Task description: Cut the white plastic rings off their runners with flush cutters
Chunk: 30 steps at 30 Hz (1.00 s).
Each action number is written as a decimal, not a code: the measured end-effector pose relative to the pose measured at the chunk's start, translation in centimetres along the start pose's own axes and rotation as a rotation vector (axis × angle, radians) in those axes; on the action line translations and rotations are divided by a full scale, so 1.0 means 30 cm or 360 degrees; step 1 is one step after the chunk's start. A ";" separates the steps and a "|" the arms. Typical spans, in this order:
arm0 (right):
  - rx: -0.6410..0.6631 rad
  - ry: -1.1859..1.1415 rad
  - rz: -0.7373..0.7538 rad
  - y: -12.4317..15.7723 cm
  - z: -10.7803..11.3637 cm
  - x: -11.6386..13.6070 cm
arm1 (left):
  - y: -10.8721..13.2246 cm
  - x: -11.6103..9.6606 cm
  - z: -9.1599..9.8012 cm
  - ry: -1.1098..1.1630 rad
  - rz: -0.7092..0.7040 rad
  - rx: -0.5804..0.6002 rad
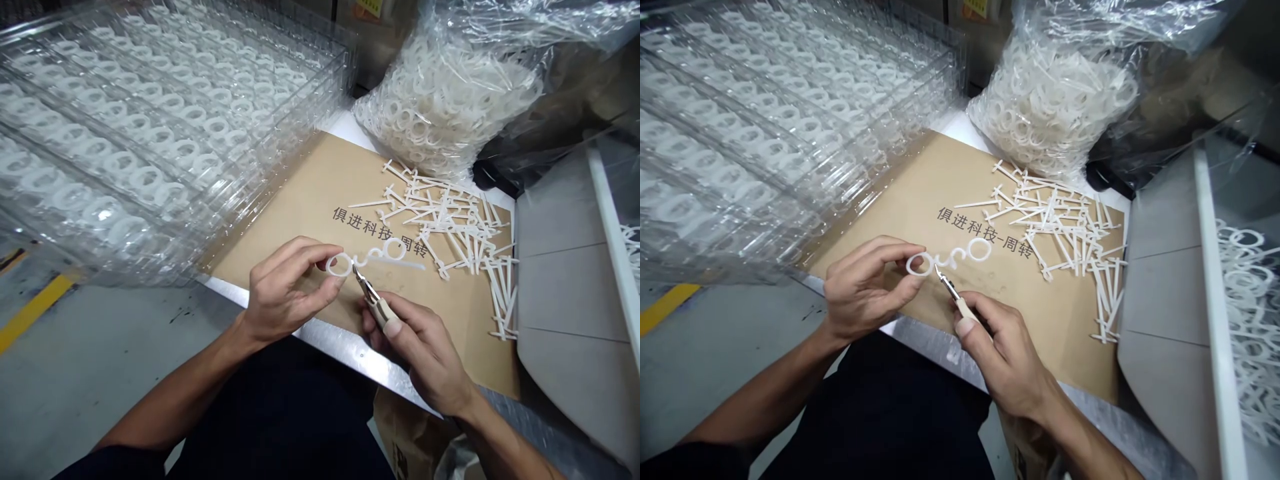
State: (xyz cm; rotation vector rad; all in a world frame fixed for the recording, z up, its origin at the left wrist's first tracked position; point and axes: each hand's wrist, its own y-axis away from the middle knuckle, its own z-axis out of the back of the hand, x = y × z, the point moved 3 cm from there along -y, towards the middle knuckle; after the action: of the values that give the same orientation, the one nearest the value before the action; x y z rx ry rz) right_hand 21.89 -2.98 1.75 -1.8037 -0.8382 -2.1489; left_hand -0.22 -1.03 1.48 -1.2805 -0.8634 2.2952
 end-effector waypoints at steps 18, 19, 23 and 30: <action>-0.0047 0.0042 0.0030 -0.002 0.000 -0.001 | -0.004 -0.008 -0.001 -0.0006 0.0004 0.0050; -0.0045 0.0034 0.0029 -0.003 -0.001 0.000 | -0.003 -0.007 -0.002 -0.0002 0.0004 0.0054; -0.0042 0.0010 0.0016 -0.004 -0.002 -0.002 | -0.001 -0.007 -0.003 -0.0006 -0.0014 0.0060; -0.0061 0.0010 0.0004 -0.004 -0.001 0.000 | -0.002 -0.009 0.000 -0.0012 -0.0019 0.0064</action>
State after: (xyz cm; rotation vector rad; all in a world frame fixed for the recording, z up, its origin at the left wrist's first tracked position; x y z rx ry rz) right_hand 21.81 -2.90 1.72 -1.8143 -0.7982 -2.1819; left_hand -0.09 -1.15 1.68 -1.2470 -0.8214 2.2977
